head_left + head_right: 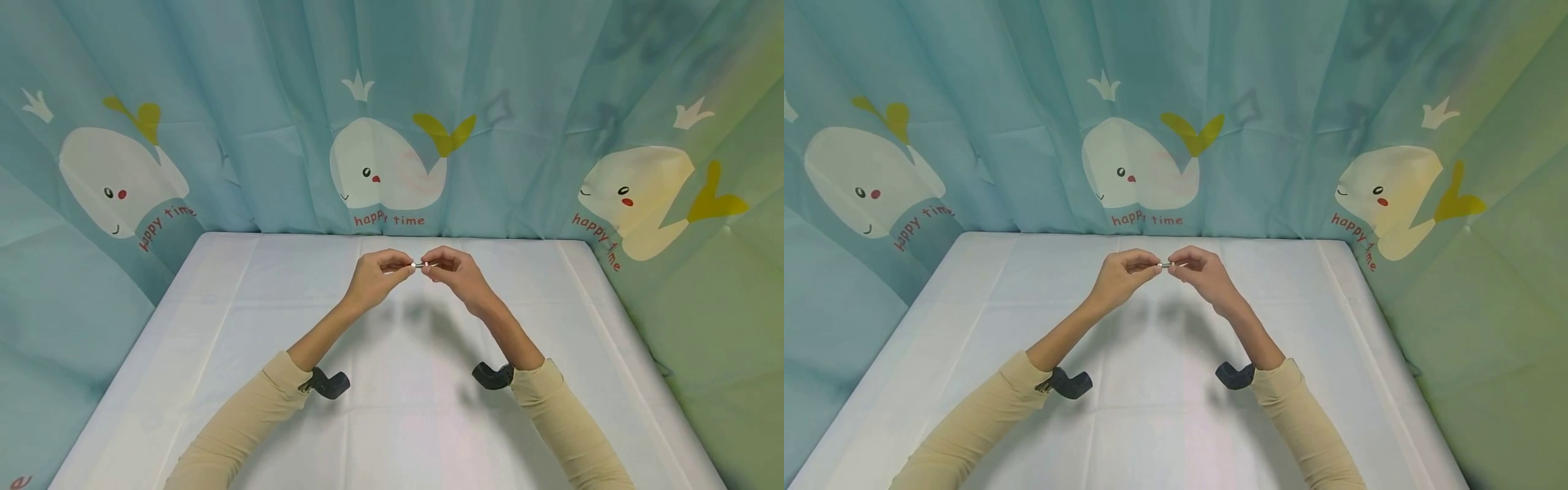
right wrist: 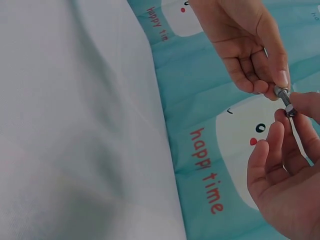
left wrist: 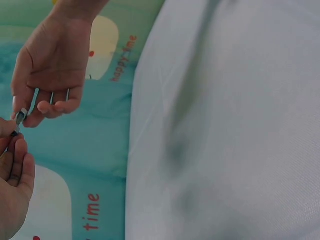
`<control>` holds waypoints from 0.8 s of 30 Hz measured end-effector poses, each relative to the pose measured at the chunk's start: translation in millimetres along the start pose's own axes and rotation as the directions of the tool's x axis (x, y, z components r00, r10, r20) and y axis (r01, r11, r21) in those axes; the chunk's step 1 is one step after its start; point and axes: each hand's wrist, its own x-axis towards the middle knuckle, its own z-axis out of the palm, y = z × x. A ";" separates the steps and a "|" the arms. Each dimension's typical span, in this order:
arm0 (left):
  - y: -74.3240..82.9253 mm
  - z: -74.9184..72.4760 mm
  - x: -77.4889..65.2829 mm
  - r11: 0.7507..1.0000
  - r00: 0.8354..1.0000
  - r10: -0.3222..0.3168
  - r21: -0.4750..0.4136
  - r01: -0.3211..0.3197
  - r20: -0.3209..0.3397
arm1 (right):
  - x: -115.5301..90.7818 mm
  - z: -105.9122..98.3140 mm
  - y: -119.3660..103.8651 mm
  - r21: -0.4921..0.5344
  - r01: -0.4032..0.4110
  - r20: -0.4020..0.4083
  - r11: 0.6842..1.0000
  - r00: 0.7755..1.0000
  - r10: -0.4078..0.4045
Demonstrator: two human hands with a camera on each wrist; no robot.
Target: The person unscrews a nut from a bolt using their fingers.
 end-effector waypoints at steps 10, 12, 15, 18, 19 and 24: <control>-0.8 0.0 -0.3 1.000 1.000 -0.019 0.004 0.019 0.009 | -0.9 -0.4 0.4 0.005 0.043 0.023 0.999 0.999 -0.043; -0.7 0.2 -0.1 1.000 1.000 -0.025 0.007 0.025 0.010 | -0.9 -0.3 0.9 0.008 0.043 0.024 0.999 0.999 -0.043; 5.6 -0.5 -0.7 0.999 0.999 -0.032 0.005 0.032 0.012 | -0.6 -0.2 1.1 0.018 0.033 0.026 0.999 0.999 -0.034; 24.2 -2.5 -3.1 0.999 0.999 -0.032 0.000 0.032 0.011 | 0.2 -0.2 1.3 0.017 0.017 0.020 1.000 1.000 -0.017; 30.4 -3.1 -4.0 1.000 0.999 -0.031 -0.002 0.032 0.011 | 0.4 -0.2 1.3 0.016 0.008 0.014 1.000 1.000 -0.008; 42.2 -3.5 -5.2 1.000 1.000 -0.027 -0.006 0.027 0.004 | 0.5 -0.3 3.0 -0.021 -0.031 -0.038 0.999 0.999 0.031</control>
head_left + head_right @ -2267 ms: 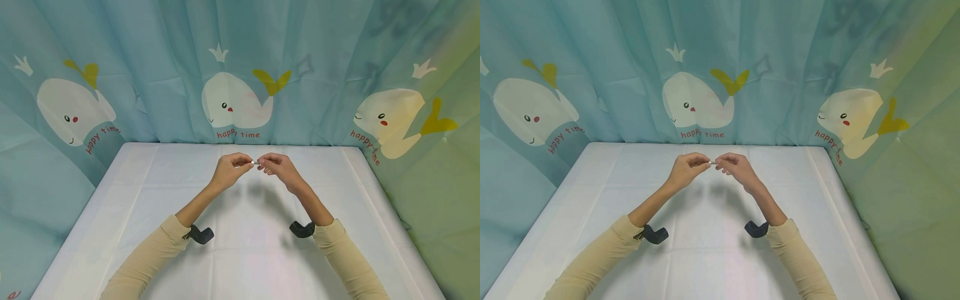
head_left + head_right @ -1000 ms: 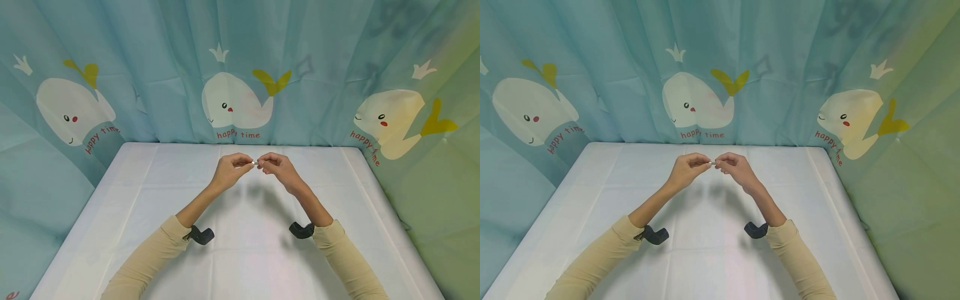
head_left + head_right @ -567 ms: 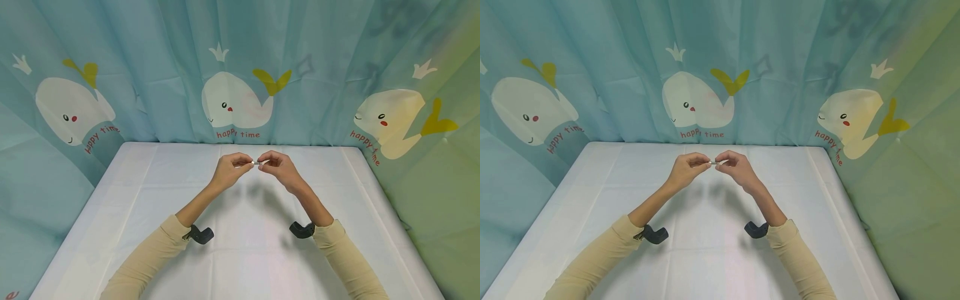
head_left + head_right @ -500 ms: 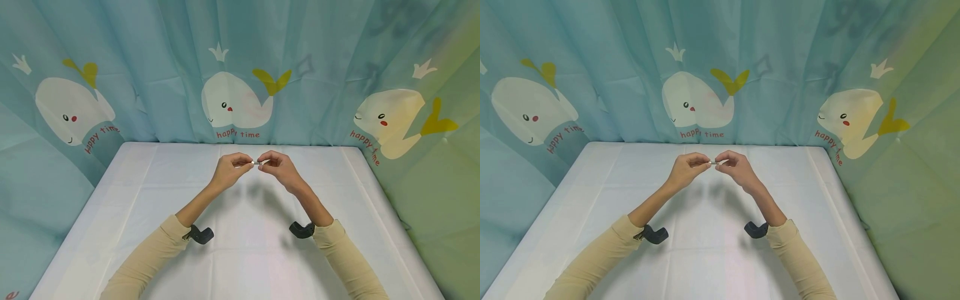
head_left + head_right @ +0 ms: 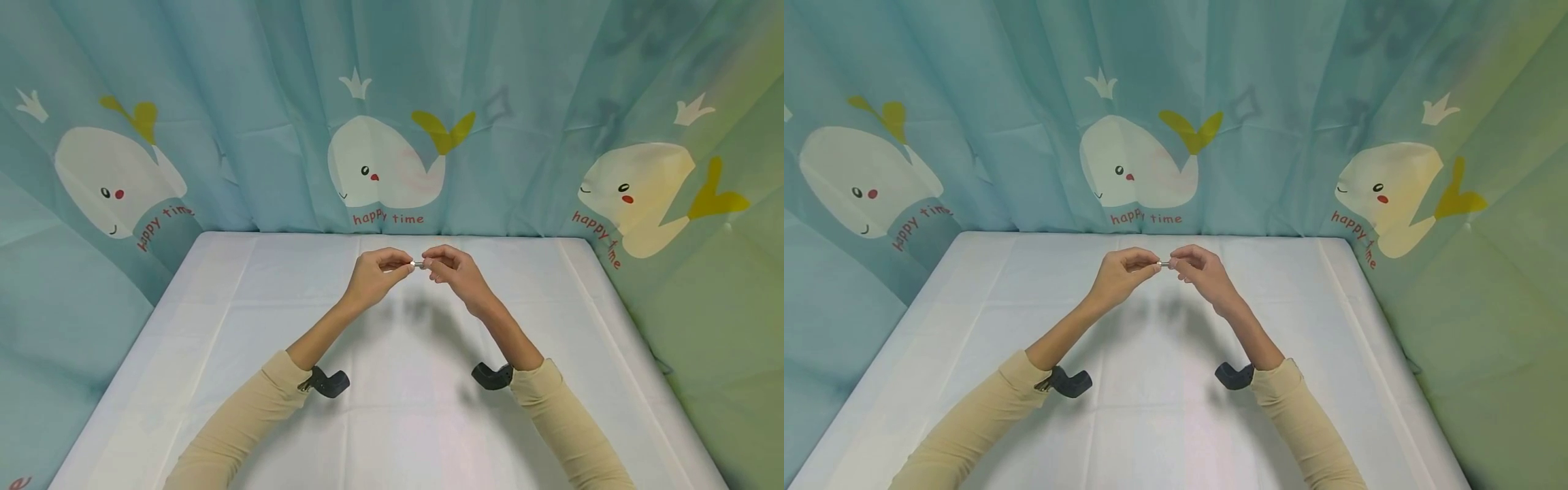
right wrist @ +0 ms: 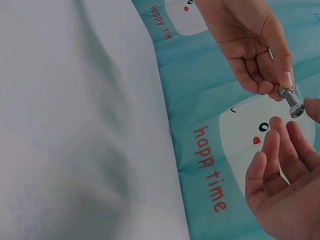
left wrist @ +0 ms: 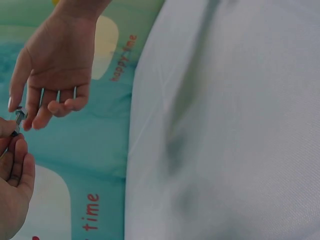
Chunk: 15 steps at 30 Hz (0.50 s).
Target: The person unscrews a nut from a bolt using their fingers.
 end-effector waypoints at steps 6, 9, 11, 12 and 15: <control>-1.3 0.2 0.8 1.000 1.000 -0.011 -0.004 0.011 -0.001 | -0.1 -0.5 0.1 0.010 0.015 -0.021 1.000 1.000 -0.014; -1.6 0.1 1.0 1.000 1.000 -0.014 -0.006 0.014 -0.003 | 0.4 -0.7 -0.6 0.032 0.025 -0.013 0.999 1.000 -0.024; -1.7 0.1 1.3 1.000 1.000 -0.014 -0.004 0.014 -0.001 | 0.6 -1.0 -0.6 0.040 0.029 -0.009 0.999 1.000 -0.029; -1.8 0.1 1.4 1.000 1.000 -0.015 -0.005 0.015 0.000 | 0.6 -1.1 -0.6 0.045 0.032 -0.008 0.998 0.999 -0.031; -1.8 0.1 1.8 1.000 1.000 -0.014 -0.007 0.014 0.001 | 0.6 -1.4 -0.3 0.051 0.053 -0.003 0.997 0.999 -0.053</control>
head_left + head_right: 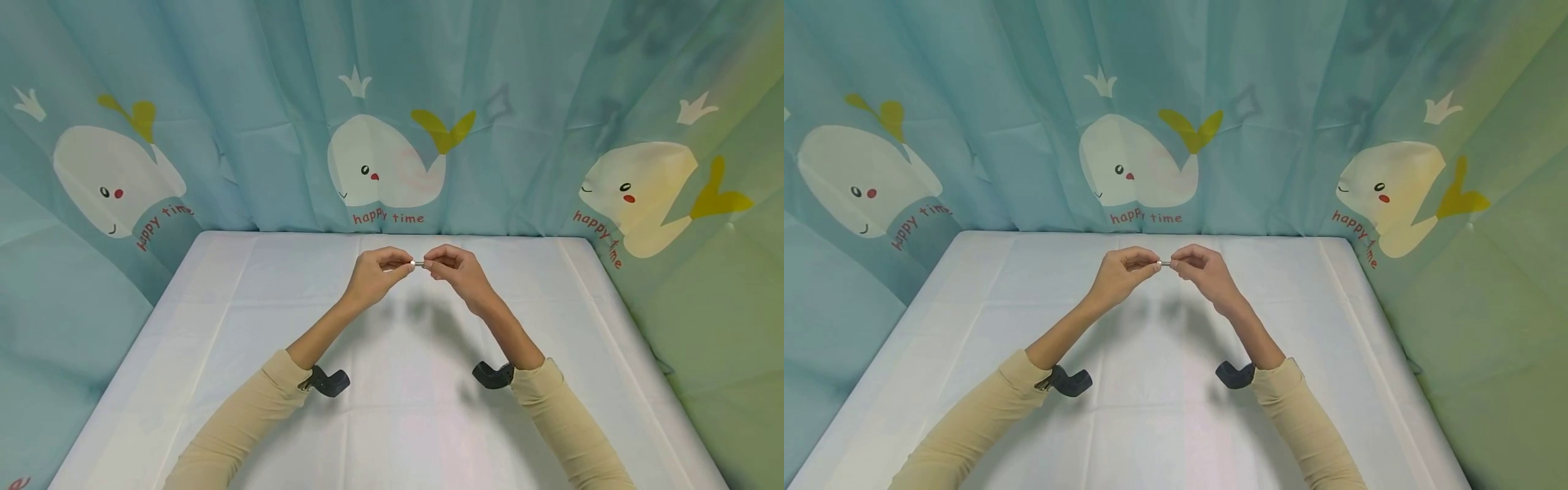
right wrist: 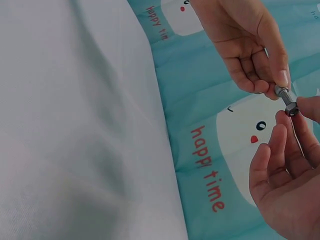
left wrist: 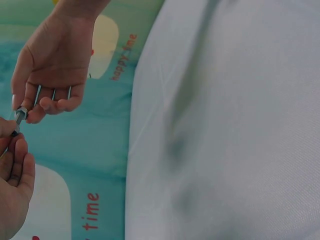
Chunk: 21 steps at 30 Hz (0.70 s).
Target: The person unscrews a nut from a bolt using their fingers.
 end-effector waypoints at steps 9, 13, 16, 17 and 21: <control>0.1 -0.1 -0.5 1.000 1.000 -0.002 0.002 0.002 -0.004 | -0.6 -0.8 0.2 -0.008 0.056 0.015 0.998 0.998 -0.056; -0.3 -0.4 -0.5 1.000 1.000 -0.002 0.001 0.002 -0.006 | -0.8 -0.7 0.0 -0.007 0.037 0.023 0.999 0.999 -0.037; -0.4 -0.4 -0.5 1.000 1.000 -0.001 -0.003 0.001 -0.007 | -0.7 -0.5 -0.8 -0.019 0.011 0.029 1.000 1.000 -0.011; -0.4 -0.4 -0.5 1.000 1.000 -0.001 -0.004 0.001 -0.007 | -0.6 -0.4 -1.0 -0.024 -0.002 0.029 1.000 1.000 0.003; 0.2 -0.4 -0.8 1.000 1.000 0.004 0.001 -0.004 -0.004 | 0.2 0.2 -1.8 -0.045 -0.058 0.022 0.997 0.998 0.059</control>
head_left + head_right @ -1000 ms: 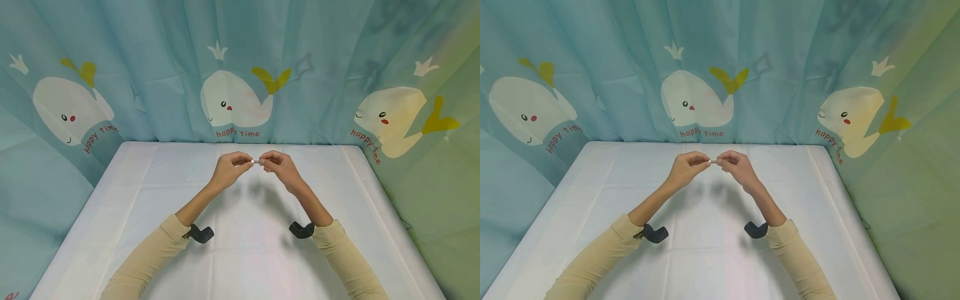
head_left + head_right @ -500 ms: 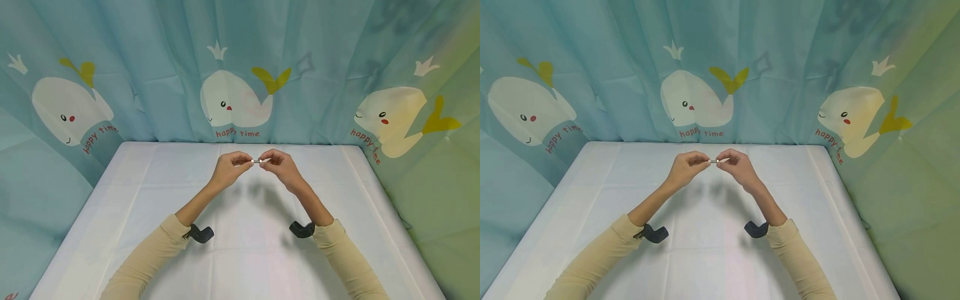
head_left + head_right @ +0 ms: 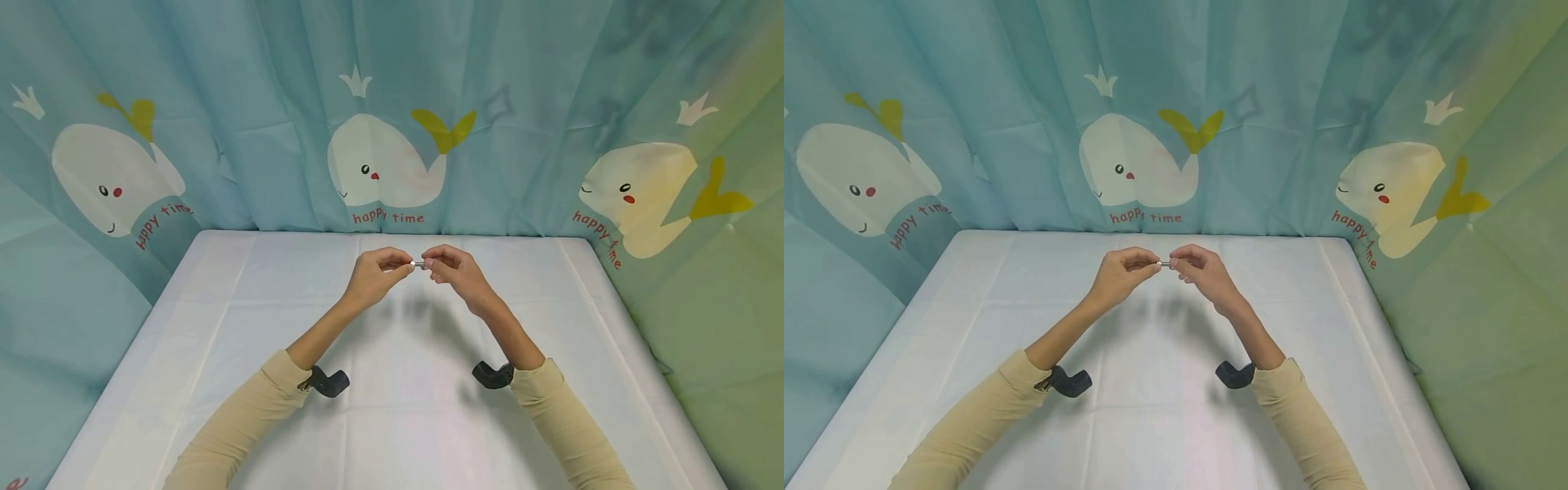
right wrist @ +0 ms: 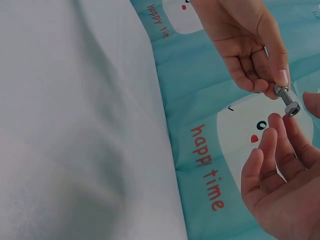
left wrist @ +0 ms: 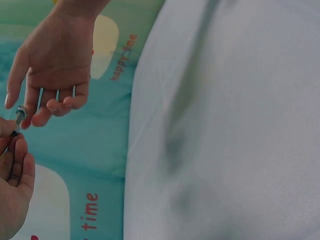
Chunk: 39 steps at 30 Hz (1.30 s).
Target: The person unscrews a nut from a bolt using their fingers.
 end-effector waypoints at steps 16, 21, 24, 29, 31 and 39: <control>-1.1 -0.1 -0.5 1.000 1.000 0.003 -0.013 -0.003 0.009 | -0.5 -0.9 3.1 -0.003 0.069 0.010 0.998 0.998 -0.069; -14.7 1.7 1.9 1.000 1.000 0.003 -0.015 -0.003 0.009 | -1.3 -1.3 3.3 0.017 0.092 0.013 0.996 0.996 -0.092; -16.2 2.4 1.9 1.000 1.000 0.002 -0.009 -0.002 0.008 | -1.9 -1.2 3.2 0.019 0.094 0.013 0.995 0.995 -0.094; -21.6 4.6 4.2 1.000 1.000 -0.001 -0.005 0.001 0.006 | -2.1 -1.9 2.8 0.022 0.081 0.012 0.996 0.997 -0.081; -31.1 6.0 6.6 1.000 1.000 0.000 -0.010 0.000 0.003 | -1.9 -2.3 1.9 0.025 0.061 0.005 0.998 0.998 -0.062; -43.5 5.8 8.4 1.000 1.000 0.013 -0.006 -0.013 0.007 | -1.6 -3.3 1.2 -0.004 -0.011 -0.009 1.000 1.000 0.011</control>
